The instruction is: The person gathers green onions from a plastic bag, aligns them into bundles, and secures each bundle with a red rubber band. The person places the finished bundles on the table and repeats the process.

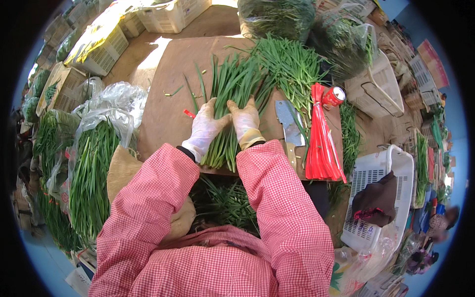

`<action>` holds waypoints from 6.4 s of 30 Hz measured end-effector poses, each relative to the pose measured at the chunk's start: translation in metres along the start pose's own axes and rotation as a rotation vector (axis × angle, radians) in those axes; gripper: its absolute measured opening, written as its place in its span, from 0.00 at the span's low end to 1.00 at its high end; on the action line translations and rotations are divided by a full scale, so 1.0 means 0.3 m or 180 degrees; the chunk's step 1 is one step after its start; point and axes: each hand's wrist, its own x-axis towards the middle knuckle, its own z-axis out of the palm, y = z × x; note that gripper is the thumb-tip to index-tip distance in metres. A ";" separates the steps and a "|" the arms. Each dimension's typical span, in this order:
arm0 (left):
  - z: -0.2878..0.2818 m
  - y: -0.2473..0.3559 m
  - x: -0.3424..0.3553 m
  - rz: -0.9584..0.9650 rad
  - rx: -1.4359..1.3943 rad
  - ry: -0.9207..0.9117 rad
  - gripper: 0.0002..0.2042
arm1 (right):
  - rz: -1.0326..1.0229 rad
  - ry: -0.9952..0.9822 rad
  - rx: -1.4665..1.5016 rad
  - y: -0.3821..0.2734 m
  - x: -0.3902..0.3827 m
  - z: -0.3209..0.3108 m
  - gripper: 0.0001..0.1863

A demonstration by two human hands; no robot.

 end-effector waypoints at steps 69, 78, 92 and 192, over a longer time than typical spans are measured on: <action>0.074 -0.059 -0.251 -0.0019 0.0526 0.0125 0.60 | -0.2130 -0.0245 -0.1483 0.111 -0.716 -0.124 0.07; 0.076 -0.060 -0.255 -0.0017 0.0357 0.0172 0.59 | -0.1168 -0.2371 -0.3332 0.320 -0.905 -0.260 0.14; -0.018 -0.125 -0.236 -0.0480 -0.1129 0.0086 0.48 | -0.1123 -0.0009 -0.0654 0.147 -0.644 -0.279 0.10; 0.065 -0.057 -0.226 -0.0039 0.0208 0.0122 0.45 | 0.0386 -0.1717 -0.0230 0.315 -0.913 -0.411 0.05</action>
